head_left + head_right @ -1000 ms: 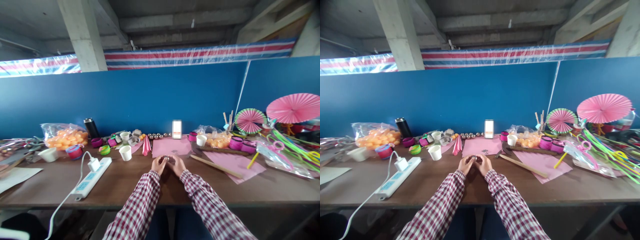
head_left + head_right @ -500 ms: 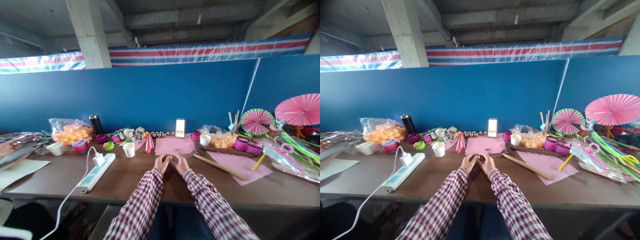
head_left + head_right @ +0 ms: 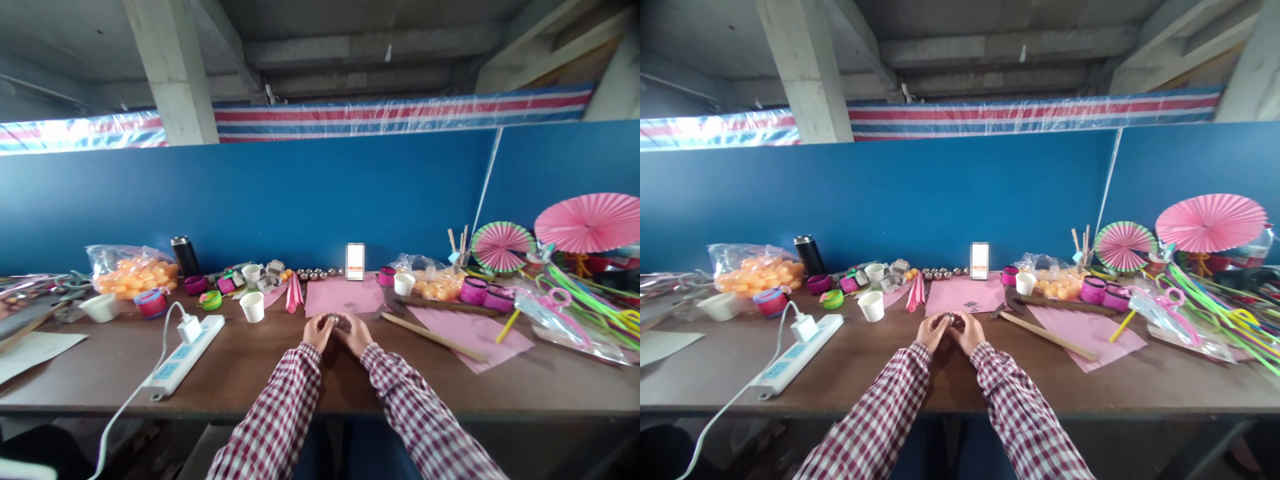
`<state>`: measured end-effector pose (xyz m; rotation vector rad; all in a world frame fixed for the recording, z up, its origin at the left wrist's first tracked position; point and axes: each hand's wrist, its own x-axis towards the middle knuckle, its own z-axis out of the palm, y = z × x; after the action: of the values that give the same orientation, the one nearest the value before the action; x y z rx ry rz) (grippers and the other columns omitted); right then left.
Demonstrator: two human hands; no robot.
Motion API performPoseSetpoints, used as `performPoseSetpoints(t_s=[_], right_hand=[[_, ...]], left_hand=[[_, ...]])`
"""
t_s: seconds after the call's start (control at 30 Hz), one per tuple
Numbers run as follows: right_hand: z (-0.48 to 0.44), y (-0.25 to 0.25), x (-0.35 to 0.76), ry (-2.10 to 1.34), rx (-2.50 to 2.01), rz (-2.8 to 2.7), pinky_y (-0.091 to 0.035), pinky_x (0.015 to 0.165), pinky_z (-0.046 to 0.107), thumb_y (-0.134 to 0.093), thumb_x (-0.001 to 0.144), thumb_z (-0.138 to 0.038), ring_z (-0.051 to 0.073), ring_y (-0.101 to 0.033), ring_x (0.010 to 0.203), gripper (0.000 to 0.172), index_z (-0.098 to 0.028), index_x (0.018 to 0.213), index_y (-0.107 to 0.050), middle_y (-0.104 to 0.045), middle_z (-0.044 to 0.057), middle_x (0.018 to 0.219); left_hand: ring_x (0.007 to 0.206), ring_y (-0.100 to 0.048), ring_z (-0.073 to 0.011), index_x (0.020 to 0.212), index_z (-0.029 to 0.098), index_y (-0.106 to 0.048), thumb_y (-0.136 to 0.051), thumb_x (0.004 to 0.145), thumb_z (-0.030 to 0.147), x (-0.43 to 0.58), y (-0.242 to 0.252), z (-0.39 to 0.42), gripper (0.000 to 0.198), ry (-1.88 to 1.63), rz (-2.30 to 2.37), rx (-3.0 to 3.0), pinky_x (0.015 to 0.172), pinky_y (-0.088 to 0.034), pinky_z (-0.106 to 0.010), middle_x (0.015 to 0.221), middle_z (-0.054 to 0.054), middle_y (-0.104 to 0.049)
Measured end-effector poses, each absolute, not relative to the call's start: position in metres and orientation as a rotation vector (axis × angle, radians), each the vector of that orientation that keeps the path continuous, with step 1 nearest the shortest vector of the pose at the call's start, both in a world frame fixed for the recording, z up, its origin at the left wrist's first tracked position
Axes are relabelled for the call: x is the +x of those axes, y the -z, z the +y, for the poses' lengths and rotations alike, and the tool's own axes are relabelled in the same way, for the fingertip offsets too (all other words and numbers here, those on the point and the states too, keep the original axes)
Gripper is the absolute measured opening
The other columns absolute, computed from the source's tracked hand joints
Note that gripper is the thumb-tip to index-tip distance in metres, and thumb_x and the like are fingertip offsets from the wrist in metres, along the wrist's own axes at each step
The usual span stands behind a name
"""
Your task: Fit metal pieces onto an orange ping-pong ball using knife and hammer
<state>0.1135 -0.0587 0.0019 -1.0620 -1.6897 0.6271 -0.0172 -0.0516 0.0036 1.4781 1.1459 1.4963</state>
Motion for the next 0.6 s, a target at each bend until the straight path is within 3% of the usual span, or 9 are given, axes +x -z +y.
performPoseSetpoints(t_s=[0.13, 0.6], right_hand=[[-0.0574, 0.0005, 0.1134, -0.623, -1.069, -1.681, -0.05, 0.073, 0.034, -0.063, 0.063, -0.028, 0.018, -0.062, 0.077, 0.04, -0.019, 0.101, -0.054, -0.064, 0.005, 0.091], [-0.0594, -0.0028, 0.1128, -0.629, -1.074, -1.698, -0.05, 0.071, 0.033, -0.062, 0.064, -0.028, 0.019, -0.062, 0.075, 0.036, -0.019, 0.098, -0.056, -0.065, 0.005, 0.088]], left_hand=[[0.078, -0.062, -0.0191, 0.083, 0.015, -0.065, -0.059, 0.066, 0.032, -0.017, -0.0048, -0.052, 0.025, -1.509, 1.151, 1.44, 0.074, -0.049, -0.032, 0.082, -0.007, -0.068], [0.076, -0.063, -0.0188, 0.082, 0.015, -0.066, -0.06, 0.065, 0.031, -0.017, -0.0032, -0.0512, 0.024, -1.509, 1.14, 1.451, 0.073, -0.049, -0.031, 0.081, -0.007, -0.069]])
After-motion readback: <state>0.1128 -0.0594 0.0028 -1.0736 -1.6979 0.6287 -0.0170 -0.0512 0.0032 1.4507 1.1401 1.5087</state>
